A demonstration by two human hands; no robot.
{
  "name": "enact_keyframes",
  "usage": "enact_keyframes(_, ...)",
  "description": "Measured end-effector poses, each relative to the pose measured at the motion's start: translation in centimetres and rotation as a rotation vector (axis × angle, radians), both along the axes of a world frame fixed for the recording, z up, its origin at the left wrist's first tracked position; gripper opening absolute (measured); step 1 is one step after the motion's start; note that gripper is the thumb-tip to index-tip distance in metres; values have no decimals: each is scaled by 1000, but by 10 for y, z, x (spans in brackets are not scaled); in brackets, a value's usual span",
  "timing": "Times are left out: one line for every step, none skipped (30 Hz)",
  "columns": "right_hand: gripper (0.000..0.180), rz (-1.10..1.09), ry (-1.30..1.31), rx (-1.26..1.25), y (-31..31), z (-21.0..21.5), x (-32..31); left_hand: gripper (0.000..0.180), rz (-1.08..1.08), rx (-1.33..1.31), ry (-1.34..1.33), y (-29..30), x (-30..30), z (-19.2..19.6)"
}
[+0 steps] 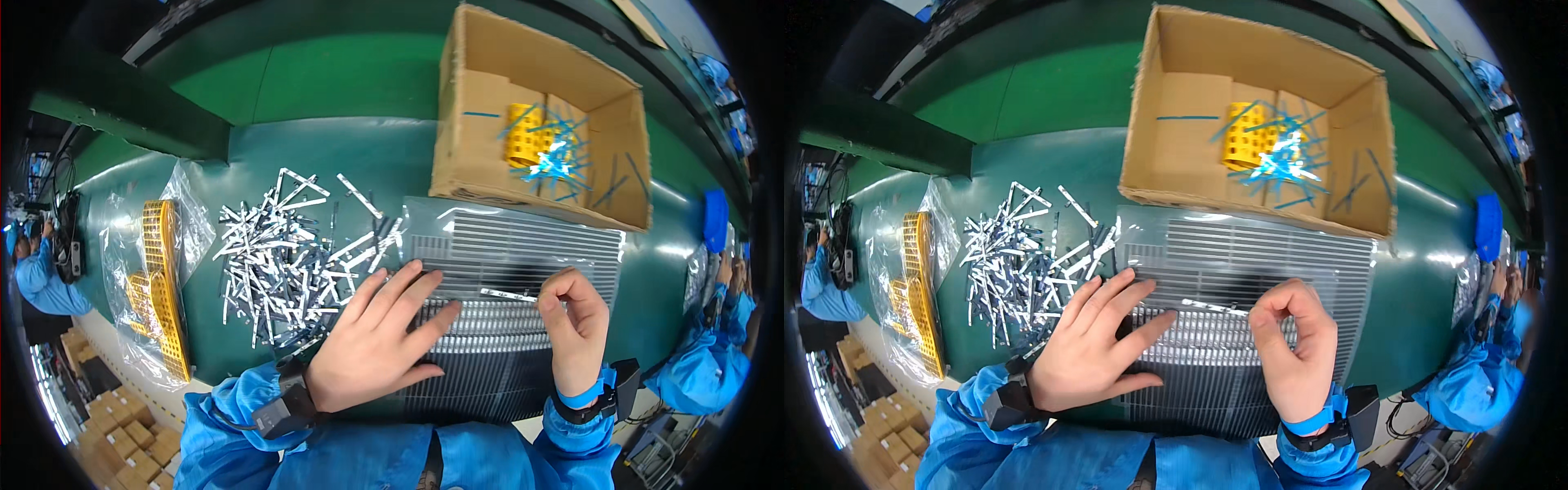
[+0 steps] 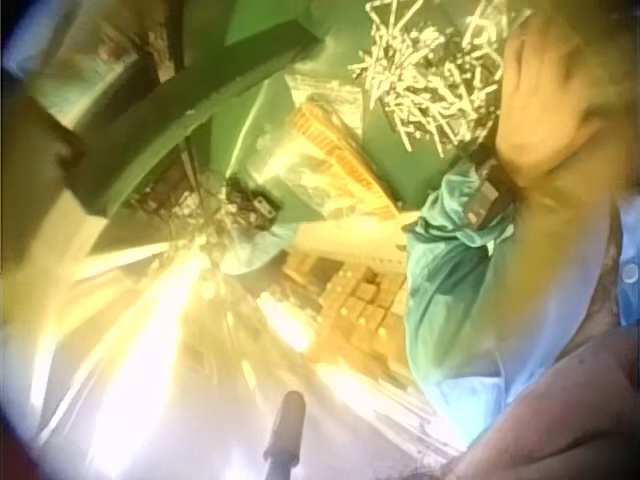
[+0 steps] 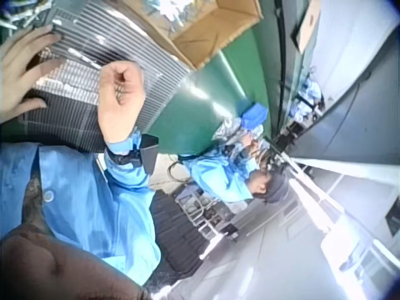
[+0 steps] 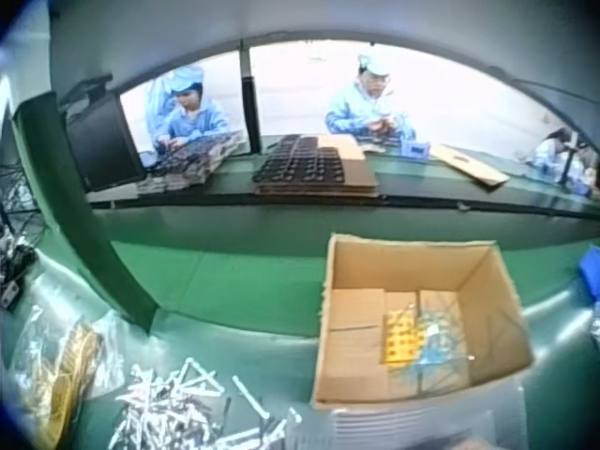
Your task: Inserting small metal strips into a slotted plastic sheet on a production line.
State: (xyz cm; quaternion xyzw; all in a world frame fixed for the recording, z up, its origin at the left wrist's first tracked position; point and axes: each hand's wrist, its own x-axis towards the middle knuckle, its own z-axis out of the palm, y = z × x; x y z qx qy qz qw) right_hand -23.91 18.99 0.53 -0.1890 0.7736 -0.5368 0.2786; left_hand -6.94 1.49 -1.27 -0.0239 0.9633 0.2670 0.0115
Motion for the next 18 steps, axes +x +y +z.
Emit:
enact_keyframes(9, 46, 38, 2, -9, -3, 2, 68, 21, 13, 31, -1, 1, -2)
enact_keyframes(9, 55, 19, 9, -17, -6, 4, 66, 42, 27, 61, -2, 2, -4)
enact_keyframes(10, 96, 86, 23, -25, -8, 7, 58, 65, 17, 89, -2, 2, -4)
enact_keyframes(12, 134, 156, 39, -33, -11, 9, 58, 70, 26, 74, -2, 2, -6)
enact_keyframes(13, 149, 184, 36, -39, -15, 11, 54, 78, -8, 96, -2, 4, -8)
enact_keyframes(13, 155, 168, 47, -43, -18, 12, 51, 85, -41, 118, -2, 5, -11)
enact_keyframes(13, 167, 263, 77, -46, -20, 12, 46, 117, -66, 122, 0, 4, -12)
enact_keyframes(13, 180, 358, 107, -48, -23, 13, 46, 124, -56, 107, -1, 5, -13)
enact_keyframes(13, 154, 357, 95, -47, -26, 13, 45, 117, -76, 97, -2, 5, -12)
enact_keyframes(13, 163, 342, 106, -46, -26, 16, 43, 109, -95, 86, -2, 6, -12)
enact_keyframes(10, 119, 307, 121, -47, -22, 19, 38, 125, -93, 65, -1, 5, -11)
enact_keyframes(10, 74, 273, 137, -47, -21, 24, 38, 130, -82, 51, 1, 5, -11)
enact_keyframes(13, -22, 223, 123, -45, -24, 30, 35, 152, -91, 50, 4, 4, -11)
enact_keyframes(13, -68, 208, 78, -46, -25, 34, 33, 174, -99, 52, 4, 4, -11)
enact_keyframes(13, -17, 237, 107, -45, -26, 30, 31, 178, -115, 52, 3, 3, -12)
enact_keyframes(12, 32, 269, 137, -43, -27, 26, 31, 180, -105, 47, 4, 2, -13)
enact_keyframes(12, 35, 266, 146, -42, -28, 25, 31, 195, -102, 37, 4, 2, -12)
enact_keyframes(12, 32, 253, 136, -41, -30, 24, 31, 209, -100, 28, 4, 2, -13)
